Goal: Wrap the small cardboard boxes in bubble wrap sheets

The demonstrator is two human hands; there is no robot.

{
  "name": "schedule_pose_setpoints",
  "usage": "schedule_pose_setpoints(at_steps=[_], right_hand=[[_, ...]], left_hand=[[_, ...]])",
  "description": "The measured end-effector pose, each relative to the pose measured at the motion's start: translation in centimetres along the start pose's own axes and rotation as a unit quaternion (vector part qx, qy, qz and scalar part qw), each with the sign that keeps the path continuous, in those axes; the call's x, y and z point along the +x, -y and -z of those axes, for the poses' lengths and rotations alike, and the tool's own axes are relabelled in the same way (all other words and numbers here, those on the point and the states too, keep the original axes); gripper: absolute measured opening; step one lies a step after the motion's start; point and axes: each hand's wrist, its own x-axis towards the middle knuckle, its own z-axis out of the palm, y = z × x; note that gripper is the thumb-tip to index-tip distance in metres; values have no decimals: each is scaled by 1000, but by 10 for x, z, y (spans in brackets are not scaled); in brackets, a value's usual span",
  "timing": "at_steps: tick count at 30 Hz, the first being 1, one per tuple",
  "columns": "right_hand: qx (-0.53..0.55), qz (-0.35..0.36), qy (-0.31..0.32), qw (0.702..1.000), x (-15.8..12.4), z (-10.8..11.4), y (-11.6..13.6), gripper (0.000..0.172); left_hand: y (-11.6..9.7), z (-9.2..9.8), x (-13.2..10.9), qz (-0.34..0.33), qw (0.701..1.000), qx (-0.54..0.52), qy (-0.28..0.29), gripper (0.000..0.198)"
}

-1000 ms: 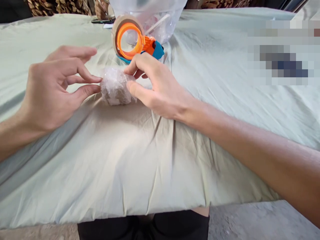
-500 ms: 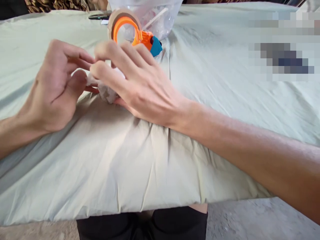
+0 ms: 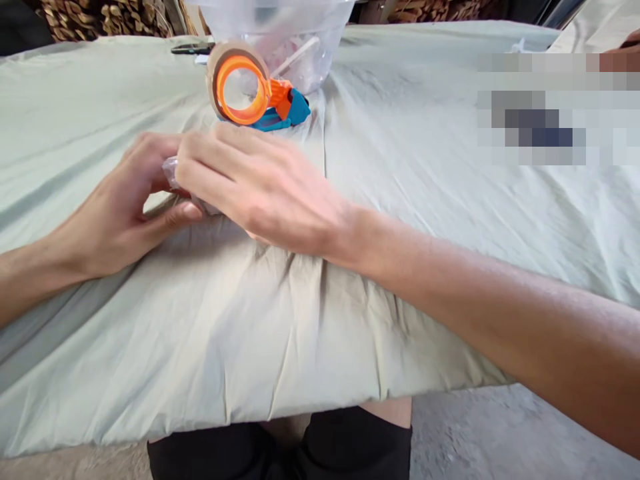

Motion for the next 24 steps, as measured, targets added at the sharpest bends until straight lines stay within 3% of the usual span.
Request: schedule_pose_setpoints(at_steps=[2, 5, 9, 12, 14, 16, 19, 24], right_hand=[[8, -16, -33, 999, -3, 0, 1, 32], [76, -96, -51, 991, -3, -2, 2, 22], [148, -185, -54, 970, 1, -6, -1, 41], [170, -212, -79, 959, 2, -8, -10, 49], [189, -234, -104, 948, 0, -7, -18, 51], [226, -269, -152, 924, 0, -7, -27, 47], [307, -317, -246, 863, 0, -10, -35, 29], [378, -353, -284, 808, 9, -12, -31, 21]], left_hand=[[-8, -2, 2, 23, 1000, -7, -1, 56], [-16, -5, 2, 55, 998, 0, -3, 53], [-9, -11, 0, 32, 997, -27, -65, 60], [1, -14, -2, 2, 997, -42, -59, 81], [3, -14, -3, -30, 997, -49, -52, 86], [2, -15, -3, -53, 996, -54, -52, 78], [-3, -14, -3, -62, 996, -34, -51, 60], [-9, -9, -5, -59, 997, 0, -45, 40]])
